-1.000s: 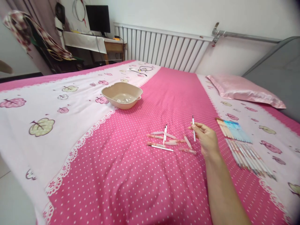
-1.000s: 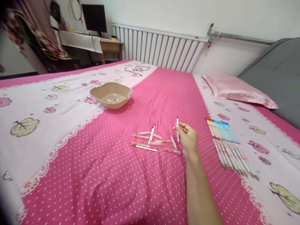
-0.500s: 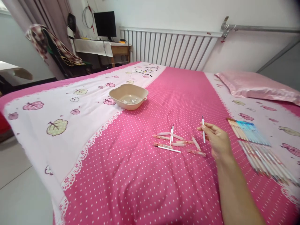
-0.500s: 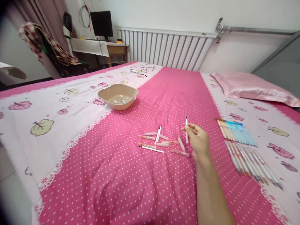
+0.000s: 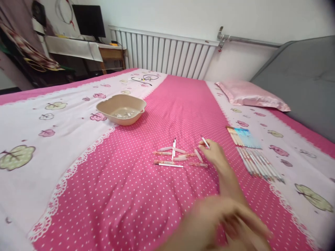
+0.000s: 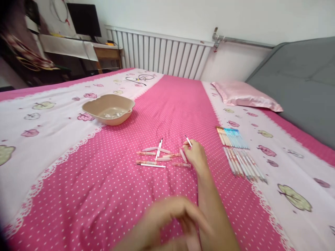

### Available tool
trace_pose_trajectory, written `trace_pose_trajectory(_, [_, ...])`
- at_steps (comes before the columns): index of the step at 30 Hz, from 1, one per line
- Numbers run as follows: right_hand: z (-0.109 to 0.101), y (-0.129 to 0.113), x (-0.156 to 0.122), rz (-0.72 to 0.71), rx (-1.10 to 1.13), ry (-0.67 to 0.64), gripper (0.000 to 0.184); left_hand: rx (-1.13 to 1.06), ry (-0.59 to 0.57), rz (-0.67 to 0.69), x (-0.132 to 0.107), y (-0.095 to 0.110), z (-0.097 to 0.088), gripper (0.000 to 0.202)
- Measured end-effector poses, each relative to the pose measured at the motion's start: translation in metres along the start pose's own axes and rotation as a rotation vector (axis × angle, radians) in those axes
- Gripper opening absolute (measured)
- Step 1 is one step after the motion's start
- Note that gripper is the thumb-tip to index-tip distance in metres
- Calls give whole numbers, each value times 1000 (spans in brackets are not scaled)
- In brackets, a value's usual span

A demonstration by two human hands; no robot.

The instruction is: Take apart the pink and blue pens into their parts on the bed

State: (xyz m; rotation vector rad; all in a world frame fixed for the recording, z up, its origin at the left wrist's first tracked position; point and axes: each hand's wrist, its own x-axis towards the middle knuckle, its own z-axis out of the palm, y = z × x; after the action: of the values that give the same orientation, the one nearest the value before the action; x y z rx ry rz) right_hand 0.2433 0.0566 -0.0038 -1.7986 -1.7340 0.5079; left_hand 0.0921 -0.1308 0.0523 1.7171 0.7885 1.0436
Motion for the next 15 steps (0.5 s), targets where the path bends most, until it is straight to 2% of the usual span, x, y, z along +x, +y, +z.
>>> trace_pose_trajectory(2, [-2,-2,-2,24,-132,-82,19,146,199,-119,17,-17,-18,17])
trace_pose_trajectory(5, [-1,-7,-4,75,-241,-154,19,442,461,-116,33,-51,-46,16])
trace_pose_trajectory(7, [2,-10,-4,95,-280,-167,18,560,599,-166,36,-69,-59,16])
trace_pose_trajectory(9, [5,-11,-3,102,-283,-183,17,625,600,-154,35,-79,-65,15])
trace_pose_trajectory(12, [7,-11,-2,111,-290,-176,20,699,521,-128,31,-84,-66,13])
trace_pose_trajectory(15, [5,-12,-1,111,-287,-87,22,754,512,-135,28,-86,-66,13])
